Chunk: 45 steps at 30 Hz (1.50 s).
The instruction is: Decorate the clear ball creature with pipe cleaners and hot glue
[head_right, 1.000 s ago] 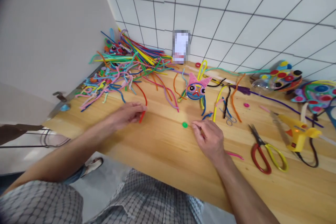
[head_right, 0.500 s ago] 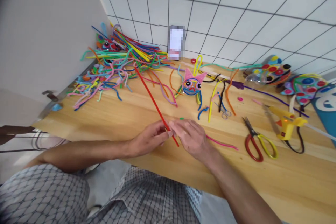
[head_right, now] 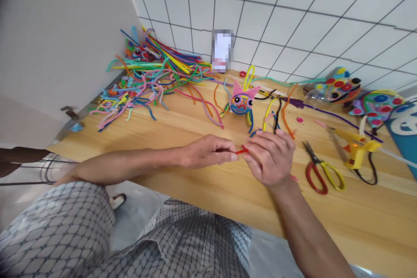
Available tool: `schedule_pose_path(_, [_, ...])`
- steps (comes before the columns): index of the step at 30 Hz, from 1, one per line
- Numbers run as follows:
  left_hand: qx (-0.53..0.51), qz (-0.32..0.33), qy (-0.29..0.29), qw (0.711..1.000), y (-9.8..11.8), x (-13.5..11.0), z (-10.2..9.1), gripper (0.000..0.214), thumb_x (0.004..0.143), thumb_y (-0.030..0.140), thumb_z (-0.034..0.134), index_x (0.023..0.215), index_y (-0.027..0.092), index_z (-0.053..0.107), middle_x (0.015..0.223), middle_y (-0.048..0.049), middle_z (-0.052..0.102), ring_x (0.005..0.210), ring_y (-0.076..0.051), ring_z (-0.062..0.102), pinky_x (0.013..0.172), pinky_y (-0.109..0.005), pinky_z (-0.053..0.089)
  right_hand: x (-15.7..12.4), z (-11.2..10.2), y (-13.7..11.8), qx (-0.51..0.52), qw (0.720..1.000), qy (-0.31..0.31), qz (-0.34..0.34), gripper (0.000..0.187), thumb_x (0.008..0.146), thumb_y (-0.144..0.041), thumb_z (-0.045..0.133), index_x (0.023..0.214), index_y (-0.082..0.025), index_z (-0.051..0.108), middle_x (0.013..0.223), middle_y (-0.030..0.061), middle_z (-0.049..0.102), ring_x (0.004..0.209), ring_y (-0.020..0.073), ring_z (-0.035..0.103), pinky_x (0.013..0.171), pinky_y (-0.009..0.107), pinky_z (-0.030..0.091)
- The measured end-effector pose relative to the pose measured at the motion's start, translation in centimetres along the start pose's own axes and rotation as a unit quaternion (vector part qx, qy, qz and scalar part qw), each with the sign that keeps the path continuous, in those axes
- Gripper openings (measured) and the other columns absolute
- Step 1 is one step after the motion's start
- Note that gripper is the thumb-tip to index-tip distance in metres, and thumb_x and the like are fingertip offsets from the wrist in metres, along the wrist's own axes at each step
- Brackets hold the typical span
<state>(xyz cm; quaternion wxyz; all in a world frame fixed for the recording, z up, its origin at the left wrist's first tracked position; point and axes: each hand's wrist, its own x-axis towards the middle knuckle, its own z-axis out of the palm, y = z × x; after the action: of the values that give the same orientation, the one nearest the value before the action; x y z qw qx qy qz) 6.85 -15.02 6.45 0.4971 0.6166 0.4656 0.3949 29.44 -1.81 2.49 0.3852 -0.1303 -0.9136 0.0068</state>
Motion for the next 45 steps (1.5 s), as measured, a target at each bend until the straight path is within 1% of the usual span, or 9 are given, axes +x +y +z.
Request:
schedule_pose_path(10, [0.061,-0.015,0.038,0.997,-2.0,0.4,-2.0,0.026,0.101,0.032,0.062,0.080,0.018,0.066,0.070,0.0036,0.053,0.068,-0.013,0.048,0.066,-0.023,0.037,0.0,1.6,0.1,-0.010,1.000,0.004,-0.026,0.010,0.102,-0.031,0.073,0.094,-0.028,0.077,0.089,0.0039,0.080,0.075,0.0209,0.073,0.070,0.038,0.056])
schedule_pose_path(14, [0.179,-0.039,0.087,0.979,-2.1,-2.5,-6.5,0.029,0.101,0.029,0.063,0.074,0.018,0.065,0.071,0.0021,0.056,0.070,-0.014,0.050,0.070,-0.025,0.036,0.0,1.5,-0.5,-0.018,0.999,0.028,-0.040,0.006,0.099,-0.023,0.077,0.104,-0.026,0.077,0.092,0.0036,0.081,0.077,0.0198,0.075,0.071,0.034,0.057])
schedule_pose_path(16, [0.309,-0.119,0.220,0.917,-2.0,-5.3,-10.9,0.028,0.101,0.025,0.062,0.074,0.018,0.065,0.076,-0.0003,0.061,0.074,-0.016,0.050,0.072,-0.026,0.034,0.3,1.2,-0.9,-0.018,0.999,0.029,-0.037,0.012,0.099,-0.019,0.077,0.107,-0.027,0.077,0.092,0.0031,0.081,0.077,0.0198,0.076,0.070,0.034,0.058])
schedule_pose_path(19, [0.441,-0.257,0.399,0.762,-2.5,-10.4,-18.3,0.024,0.105,0.024,0.056,0.086,0.017,0.070,0.087,-0.0031,0.067,0.081,-0.019,0.048,0.073,-0.028,0.029,0.8,0.8,-1.4,-0.017,0.999,0.023,-0.031,0.014,0.099,-0.018,0.077,0.109,-0.029,0.076,0.090,0.0026,0.081,0.076,0.0202,0.076,0.069,0.035,0.059])
schedule_pose_path(22, [0.463,-0.368,0.438,0.677,-3.7,-14.6,-23.8,0.017,0.101,0.015,0.056,0.094,0.014,0.072,0.085,-0.0015,0.066,0.079,-0.018,0.038,0.071,-0.029,0.022,1.0,0.7,-1.8,-0.008,0.999,0.018,-0.034,0.014,0.098,-0.019,0.078,0.108,-0.029,0.076,0.089,0.0028,0.081,0.074,0.0203,0.077,0.067,0.034,0.058])
schedule_pose_path(27, [0.437,-0.368,0.417,0.707,-6.3,-16.8,-26.3,0.017,0.095,0.015,0.069,0.111,0.014,0.076,0.084,0.0048,0.070,0.080,-0.015,0.043,0.073,-0.023,0.026,0.7,1.5,-1.9,0.009,1.000,-0.003,-0.028,0.015,0.100,-0.019,0.075,0.110,-0.030,0.077,0.090,0.0024,0.082,0.074,0.0212,0.078,0.065,0.035,0.059])
schedule_pose_path(34, [0.413,-0.329,0.425,0.735,-8.4,-16.9,-26.6,0.046,0.092,0.006,0.072,0.138,0.007,0.065,0.123,-0.0023,0.076,0.094,-0.014,0.052,0.079,-0.018,0.034,2.4,3.2,-3.7,0.108,0.988,-0.087,0.067,0.016,0.107,-0.020,0.061,0.115,-0.025,0.074,0.098,0.0054,0.079,0.087,0.0217,0.077,0.077,0.035,0.061])
schedule_pose_path(39, [0.409,-0.296,0.423,0.752,-8.1,-16.8,-26.1,0.027,0.096,0.007,0.066,0.122,0.011,0.075,0.111,0.0005,0.076,0.094,-0.014,0.048,0.083,-0.019,0.031,9.9,7.3,-6.2,0.171,0.973,-0.139,0.071,0.020,0.107,-0.021,0.056,0.115,-0.024,0.075,0.103,0.0060,0.079,0.097,0.0232,0.076,0.087,0.038,0.061])
schedule_pose_path(45, [0.330,-0.259,0.514,0.748,-7.3,-16.8,-25.8,0.022,0.096,0.018,0.073,0.117,0.012,0.074,0.099,0.0041,0.073,0.088,-0.012,0.046,0.079,-0.022,0.033,19.1,13.6,-9.2,0.218,0.974,-0.064,0.023,0.035,0.105,-0.035,0.062,0.139,-0.025,0.064,0.135,0.0113,0.072,0.126,0.0307,0.067,0.110,0.053,0.056])
